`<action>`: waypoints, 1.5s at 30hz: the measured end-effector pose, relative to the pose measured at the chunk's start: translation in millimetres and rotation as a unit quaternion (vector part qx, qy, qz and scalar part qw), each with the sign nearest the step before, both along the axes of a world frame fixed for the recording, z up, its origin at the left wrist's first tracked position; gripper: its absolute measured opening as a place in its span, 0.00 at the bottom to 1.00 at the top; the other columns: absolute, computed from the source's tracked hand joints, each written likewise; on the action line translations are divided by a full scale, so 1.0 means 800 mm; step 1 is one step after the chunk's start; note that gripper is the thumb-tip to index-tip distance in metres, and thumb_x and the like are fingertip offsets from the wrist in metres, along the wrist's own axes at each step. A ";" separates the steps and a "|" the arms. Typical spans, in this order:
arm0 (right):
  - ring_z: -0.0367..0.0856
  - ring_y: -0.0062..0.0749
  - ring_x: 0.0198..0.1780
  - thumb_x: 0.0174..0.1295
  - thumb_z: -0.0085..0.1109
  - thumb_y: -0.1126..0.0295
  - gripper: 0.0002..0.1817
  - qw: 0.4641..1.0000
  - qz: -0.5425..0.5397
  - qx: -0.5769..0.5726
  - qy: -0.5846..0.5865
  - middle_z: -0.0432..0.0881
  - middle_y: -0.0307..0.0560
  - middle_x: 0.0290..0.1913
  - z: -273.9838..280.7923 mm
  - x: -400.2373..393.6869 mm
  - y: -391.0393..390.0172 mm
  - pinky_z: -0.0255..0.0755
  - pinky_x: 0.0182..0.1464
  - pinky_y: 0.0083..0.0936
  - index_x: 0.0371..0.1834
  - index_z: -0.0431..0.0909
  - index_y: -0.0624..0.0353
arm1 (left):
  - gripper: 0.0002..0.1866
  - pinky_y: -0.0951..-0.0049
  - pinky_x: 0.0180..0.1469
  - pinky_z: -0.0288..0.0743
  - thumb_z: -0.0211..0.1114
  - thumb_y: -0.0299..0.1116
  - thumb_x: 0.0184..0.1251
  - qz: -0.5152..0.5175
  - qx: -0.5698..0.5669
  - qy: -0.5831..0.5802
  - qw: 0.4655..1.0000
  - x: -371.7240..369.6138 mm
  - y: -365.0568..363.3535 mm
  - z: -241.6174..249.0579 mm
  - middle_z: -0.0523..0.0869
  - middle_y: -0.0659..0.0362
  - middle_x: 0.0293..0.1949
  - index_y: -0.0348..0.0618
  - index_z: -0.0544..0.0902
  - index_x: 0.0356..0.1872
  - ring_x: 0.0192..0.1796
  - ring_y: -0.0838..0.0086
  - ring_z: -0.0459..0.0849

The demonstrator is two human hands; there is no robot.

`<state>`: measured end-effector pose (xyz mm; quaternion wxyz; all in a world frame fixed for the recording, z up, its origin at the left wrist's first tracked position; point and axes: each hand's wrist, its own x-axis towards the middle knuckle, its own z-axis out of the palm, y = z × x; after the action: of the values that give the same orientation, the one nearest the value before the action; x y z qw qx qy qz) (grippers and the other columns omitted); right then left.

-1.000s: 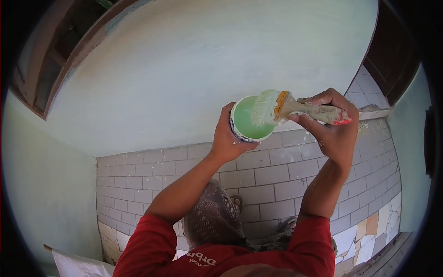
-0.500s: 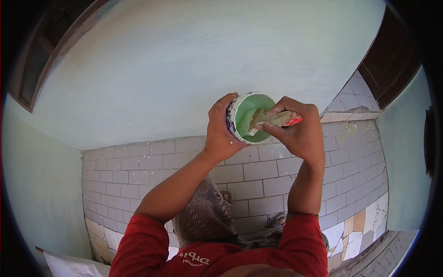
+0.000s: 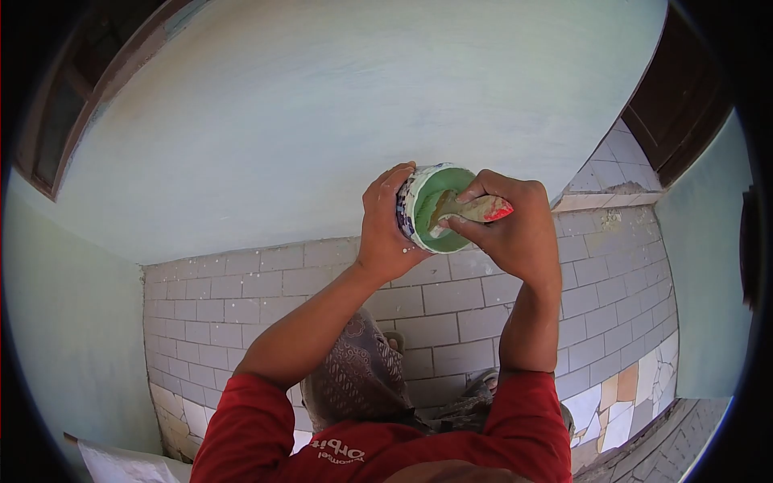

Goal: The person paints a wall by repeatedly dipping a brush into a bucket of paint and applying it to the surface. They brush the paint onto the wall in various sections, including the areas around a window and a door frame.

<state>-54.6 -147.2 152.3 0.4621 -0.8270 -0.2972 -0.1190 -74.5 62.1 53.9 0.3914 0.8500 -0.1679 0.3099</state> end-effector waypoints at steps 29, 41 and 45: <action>0.84 0.29 0.37 0.79 0.59 0.52 0.19 0.878 0.075 0.403 0.249 0.85 0.43 0.36 -0.101 0.094 -0.055 0.78 0.41 0.25 0.43 0.83 0.58 | 0.53 0.63 0.68 0.77 0.89 0.27 0.41 -0.097 -0.191 0.151 0.965 0.024 -0.021 -0.018 0.80 0.51 0.61 0.38 0.64 0.70 0.64 0.63 0.83; 0.87 0.28 0.47 0.52 0.81 0.82 0.16 0.924 0.107 0.298 0.217 0.90 0.44 0.44 -0.111 0.100 -0.073 0.83 0.52 0.29 0.36 0.81 0.58 | 0.53 0.64 0.68 0.78 0.89 0.27 0.42 -0.078 -0.190 0.167 0.964 0.030 -0.031 -0.020 0.80 0.50 0.62 0.39 0.63 0.71 0.64 0.64 0.84; 0.87 0.27 0.37 0.57 0.79 0.78 0.14 0.891 0.105 0.361 0.254 0.89 0.47 0.38 -0.112 0.103 -0.075 0.84 0.44 0.29 0.32 0.78 0.59 | 0.55 0.61 0.68 0.79 0.87 0.23 0.41 -0.085 -0.182 0.178 0.963 0.033 -0.035 -0.024 0.79 0.50 0.63 0.38 0.61 0.72 0.65 0.63 0.83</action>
<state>27.5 -206.8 62.8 0.7984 -0.5691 -0.1911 0.0456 -47.9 33.8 35.0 0.5879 0.7885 -0.1080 0.1445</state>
